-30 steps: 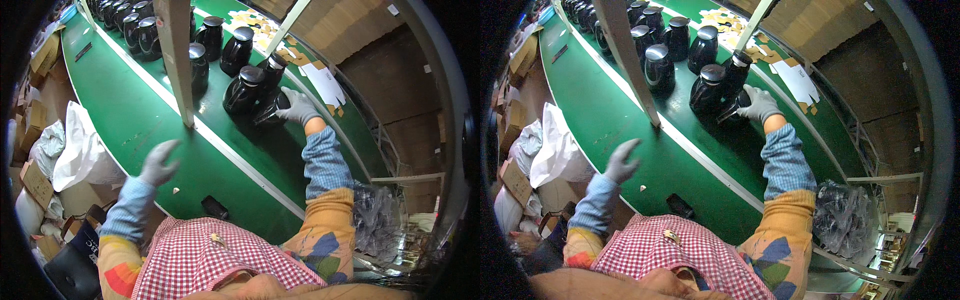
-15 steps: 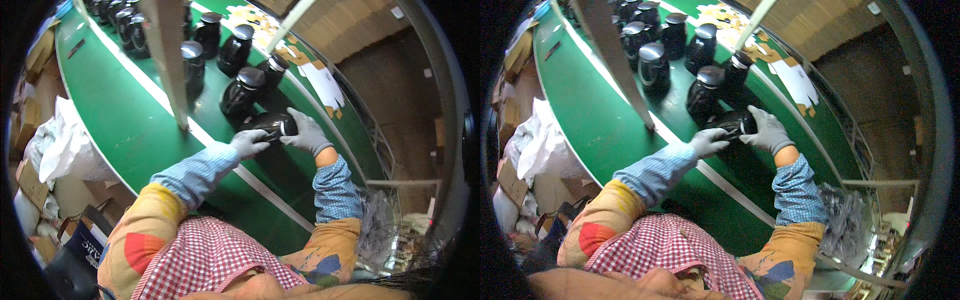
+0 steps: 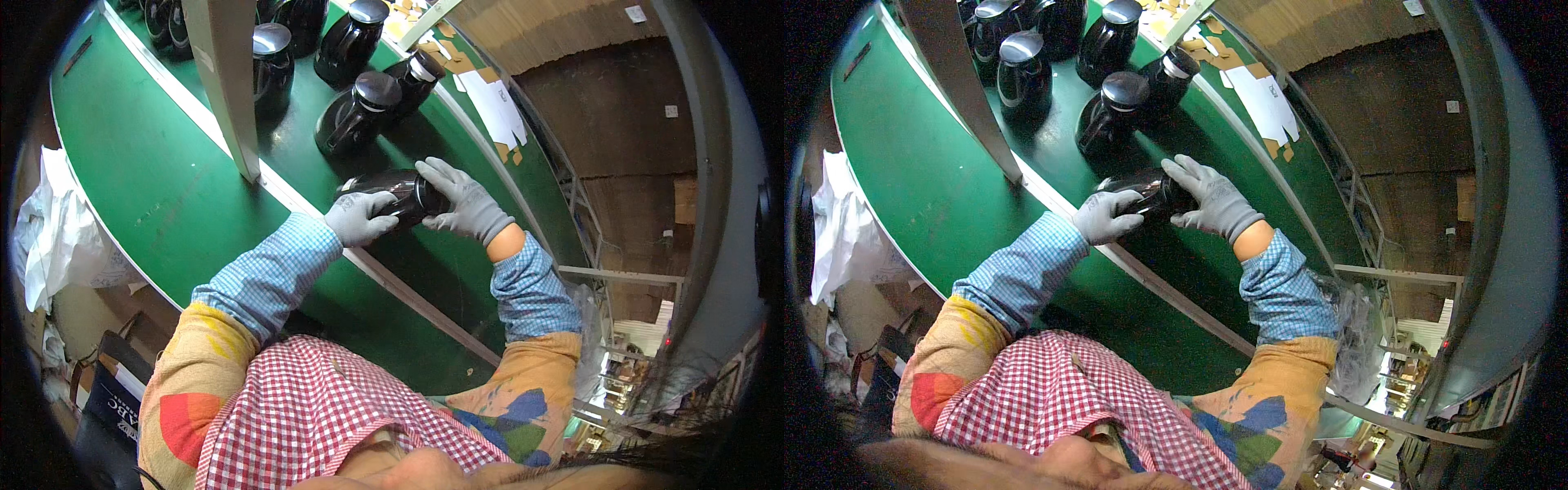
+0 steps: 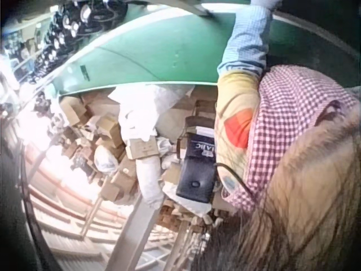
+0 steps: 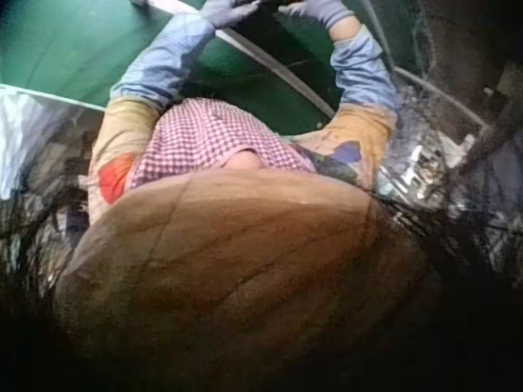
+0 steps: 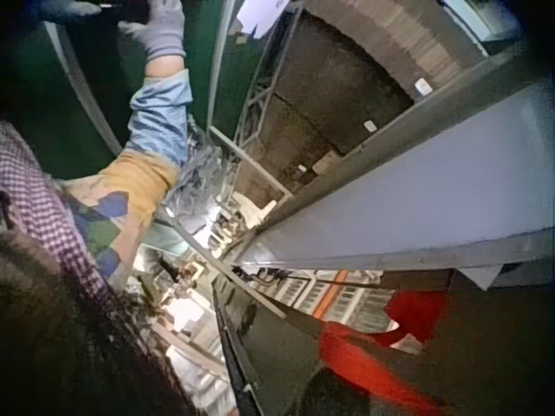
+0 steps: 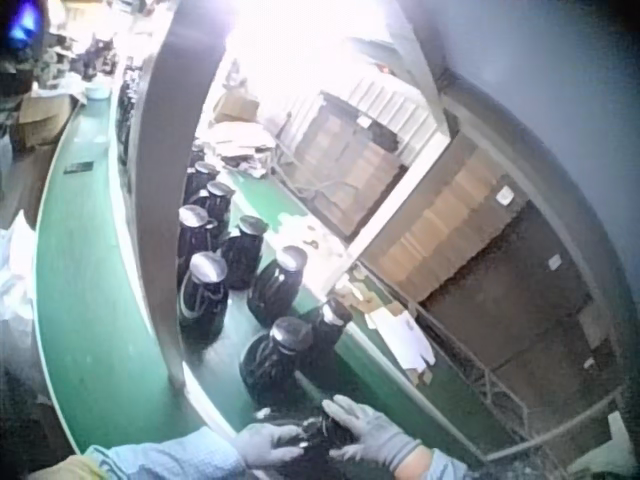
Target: The person picks up black kettle bodies from a green conveyor belt and attaches white circular components to their openings. They rotate each kettle to align the parts, press them together, and place the assembled units back on the belt. The process repeats for multiple kettles in sequence.
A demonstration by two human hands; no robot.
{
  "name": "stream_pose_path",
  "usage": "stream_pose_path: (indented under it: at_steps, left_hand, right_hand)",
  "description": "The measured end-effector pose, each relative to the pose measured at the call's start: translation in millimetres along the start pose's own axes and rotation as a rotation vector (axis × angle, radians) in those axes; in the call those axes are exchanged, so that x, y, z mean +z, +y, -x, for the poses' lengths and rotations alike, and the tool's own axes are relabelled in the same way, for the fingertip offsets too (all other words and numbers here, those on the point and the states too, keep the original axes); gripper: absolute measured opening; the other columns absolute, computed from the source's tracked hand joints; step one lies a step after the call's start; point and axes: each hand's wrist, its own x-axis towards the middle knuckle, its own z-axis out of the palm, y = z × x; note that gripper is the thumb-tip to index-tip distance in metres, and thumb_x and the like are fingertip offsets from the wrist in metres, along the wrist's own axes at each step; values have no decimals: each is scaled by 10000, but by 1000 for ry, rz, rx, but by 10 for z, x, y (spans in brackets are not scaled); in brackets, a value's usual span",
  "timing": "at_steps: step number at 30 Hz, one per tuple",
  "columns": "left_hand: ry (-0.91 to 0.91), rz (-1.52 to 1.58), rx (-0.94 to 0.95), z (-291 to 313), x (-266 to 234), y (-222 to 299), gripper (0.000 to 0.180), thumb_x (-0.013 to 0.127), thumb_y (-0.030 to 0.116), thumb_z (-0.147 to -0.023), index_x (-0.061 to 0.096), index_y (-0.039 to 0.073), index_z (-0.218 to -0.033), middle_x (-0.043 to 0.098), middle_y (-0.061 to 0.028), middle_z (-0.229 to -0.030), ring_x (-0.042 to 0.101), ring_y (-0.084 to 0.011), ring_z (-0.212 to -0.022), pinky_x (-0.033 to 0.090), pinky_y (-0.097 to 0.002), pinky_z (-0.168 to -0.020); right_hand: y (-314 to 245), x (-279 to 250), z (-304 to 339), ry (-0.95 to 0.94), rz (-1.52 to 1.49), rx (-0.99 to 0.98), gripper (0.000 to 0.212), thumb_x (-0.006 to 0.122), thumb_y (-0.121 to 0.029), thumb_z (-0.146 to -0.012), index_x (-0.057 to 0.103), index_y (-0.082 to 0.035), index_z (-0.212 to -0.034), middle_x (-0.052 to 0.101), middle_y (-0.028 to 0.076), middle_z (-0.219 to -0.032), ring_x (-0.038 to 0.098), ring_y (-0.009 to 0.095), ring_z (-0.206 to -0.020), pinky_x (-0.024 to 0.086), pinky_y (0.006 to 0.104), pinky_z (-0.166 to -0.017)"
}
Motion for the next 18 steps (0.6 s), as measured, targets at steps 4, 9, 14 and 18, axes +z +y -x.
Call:
stream_pose_path:
  at_steps: [4,9,14,18]
  left_hand:
    - [27,-35,42,44,58,4,314,675,307,-904,663,86,-1128,703,-170,-960,693,-336,-941,522,-438,-856]
    - [57,-49,55,45,85,56,302,665,305,-914,659,84,-1120,706,-178,-975,694,-351,-953,522,-448,-852]
    - [36,-81,24,39,83,130,313,650,317,-925,656,79,-1128,707,-177,-973,694,-354,-942,520,-447,-852]
    - [-17,-28,-32,-6,28,105,322,645,320,-928,655,76,-1138,704,-178,-964,693,-352,-934,519,-441,-854]
  right_hand:
    - [-393,-266,-176,-357,85,573,986,656,-736,-800,436,-57,-1480,550,231,-1407,582,373,-1246,477,463,-1021]
    - [-90,-13,24,325,366,206,924,496,-760,-901,439,-64,-1508,651,257,-1267,648,401,-1148,498,450,-990]
    - [-75,-88,139,130,-297,457,824,456,-709,-952,473,-87,-1493,624,259,-1314,622,392,-1203,476,440,-1036]
    - [85,32,149,233,-159,319,798,427,-708,-965,491,-102,-1481,648,237,-1281,620,401,-1194,476,435,-1041]
